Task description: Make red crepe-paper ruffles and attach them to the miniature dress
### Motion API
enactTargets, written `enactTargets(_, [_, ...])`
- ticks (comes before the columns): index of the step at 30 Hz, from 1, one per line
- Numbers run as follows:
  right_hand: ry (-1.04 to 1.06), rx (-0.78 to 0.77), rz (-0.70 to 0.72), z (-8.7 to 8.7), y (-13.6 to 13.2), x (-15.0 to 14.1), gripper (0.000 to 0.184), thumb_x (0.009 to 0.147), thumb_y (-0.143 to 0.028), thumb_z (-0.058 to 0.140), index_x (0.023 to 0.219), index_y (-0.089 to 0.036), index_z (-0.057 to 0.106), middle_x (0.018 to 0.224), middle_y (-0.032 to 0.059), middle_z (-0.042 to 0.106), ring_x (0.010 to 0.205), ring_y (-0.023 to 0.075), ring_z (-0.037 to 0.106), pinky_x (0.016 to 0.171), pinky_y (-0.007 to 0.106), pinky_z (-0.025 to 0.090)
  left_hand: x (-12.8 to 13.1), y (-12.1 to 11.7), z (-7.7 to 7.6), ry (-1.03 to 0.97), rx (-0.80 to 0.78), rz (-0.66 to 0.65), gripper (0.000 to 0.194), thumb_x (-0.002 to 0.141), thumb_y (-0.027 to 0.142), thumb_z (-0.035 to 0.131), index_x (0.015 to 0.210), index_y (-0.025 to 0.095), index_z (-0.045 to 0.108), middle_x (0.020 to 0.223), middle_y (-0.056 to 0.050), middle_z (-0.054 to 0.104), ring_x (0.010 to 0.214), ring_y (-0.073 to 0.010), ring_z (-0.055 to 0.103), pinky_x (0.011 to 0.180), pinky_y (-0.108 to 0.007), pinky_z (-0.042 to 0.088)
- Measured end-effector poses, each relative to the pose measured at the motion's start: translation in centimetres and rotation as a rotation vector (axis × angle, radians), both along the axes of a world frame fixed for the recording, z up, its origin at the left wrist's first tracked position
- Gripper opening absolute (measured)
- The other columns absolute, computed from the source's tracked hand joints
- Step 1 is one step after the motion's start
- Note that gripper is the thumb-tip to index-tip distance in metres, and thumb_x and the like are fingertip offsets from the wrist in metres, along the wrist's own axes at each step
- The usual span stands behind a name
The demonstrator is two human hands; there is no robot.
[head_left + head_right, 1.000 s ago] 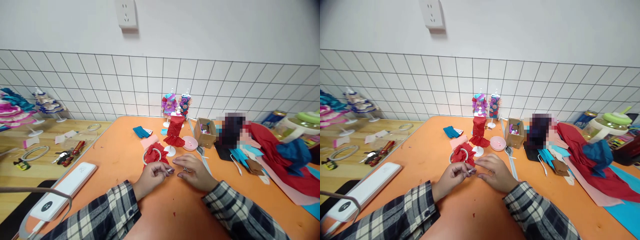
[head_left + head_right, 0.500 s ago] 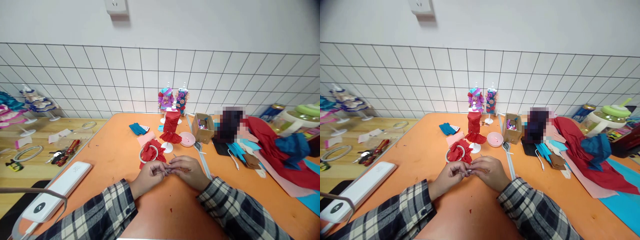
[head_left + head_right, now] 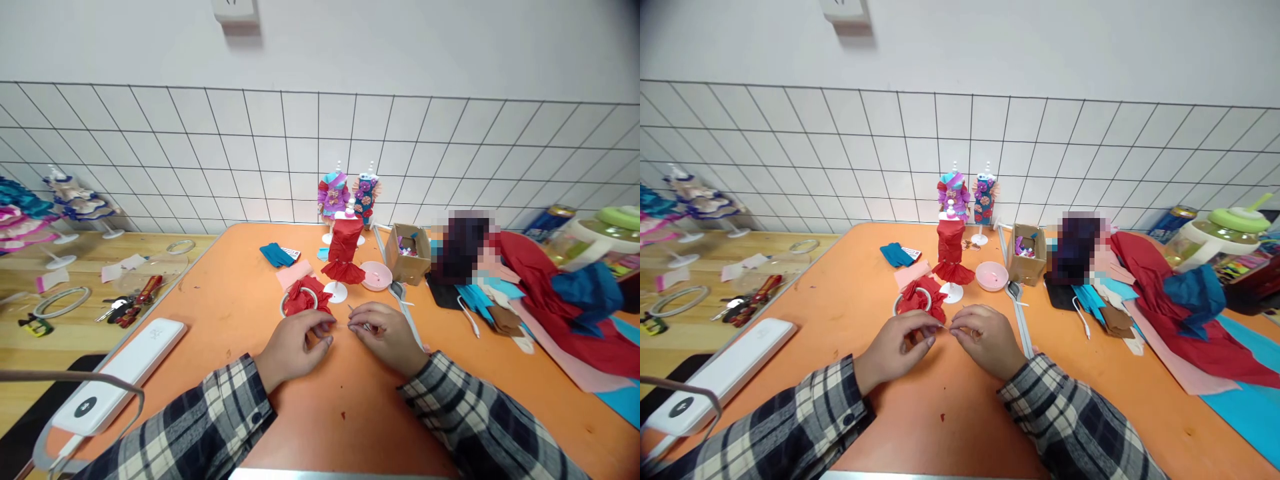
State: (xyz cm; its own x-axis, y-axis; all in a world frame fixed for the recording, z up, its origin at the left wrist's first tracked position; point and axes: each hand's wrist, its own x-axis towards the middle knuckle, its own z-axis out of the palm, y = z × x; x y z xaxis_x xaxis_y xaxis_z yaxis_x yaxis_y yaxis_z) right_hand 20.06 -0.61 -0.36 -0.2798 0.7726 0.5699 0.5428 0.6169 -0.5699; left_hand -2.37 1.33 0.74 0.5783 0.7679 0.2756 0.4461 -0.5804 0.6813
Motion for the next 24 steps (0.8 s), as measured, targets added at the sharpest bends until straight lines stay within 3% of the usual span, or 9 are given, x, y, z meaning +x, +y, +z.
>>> enactTargets(4, [0.037,-0.028,-0.075,-0.2,0.2,0.6,0.009,0.085,-0.022,0.063,0.082,-0.023,0.072,0.089,0.0052,0.072,0.083,0.018,0.067,0.074,0.03,0.054,-0.1,0.5,-0.5,0.08,0.035,0.163,0.037,0.08,0.029,0.066,0.115,0.021,0.059,0.102,-0.007,0.07,0.087,-0.0216,0.066,0.075,-0.033,0.05])
enactTargets(7, [0.027,-0.059,-0.056,-0.2,0.0,0.4,0.009,0.084,-0.021,0.063,0.082,-0.023,0.072,0.088,0.0048,0.072,0.081,0.0176,0.067,0.073,0.03,0.054,0.1,0.6,-0.6,0.091,0.209,0.152,0.047,0.077,0.042,0.072,0.117,0.02,0.061,0.109,-0.01,0.068,0.099,-0.0261,0.063,0.083,-0.038,0.049])
enactTargets(13, [0.024,-0.1,-0.018,-0.3,-0.4,-0.5,0.01,0.085,-0.022,0.062,0.081,-0.022,0.071,0.086,0.0046,0.071,0.074,0.0162,0.066,0.065,0.028,0.052,0.8,-0.3,-0.6,0.142,0.43,0.128,0.024,0.086,0.041,0.064,0.098,0.023,0.073,0.097,-0.007,0.072,0.093,-0.0243,0.06,0.084,-0.04,0.043])
enactTargets(24, [0.007,-0.121,-0.014,-0.7,-0.3,-0.3,0.01,0.085,-0.024,0.062,0.082,-0.023,0.071,0.088,0.0048,0.071,0.075,0.0168,0.067,0.067,0.028,0.054,0.8,-0.4,-0.1,0.183,0.506,0.152,0.02,0.087,0.042,0.063,0.092,0.027,0.075,0.09,-0.003,0.075,0.087,-0.0216,0.061,0.078,-0.038,0.033])
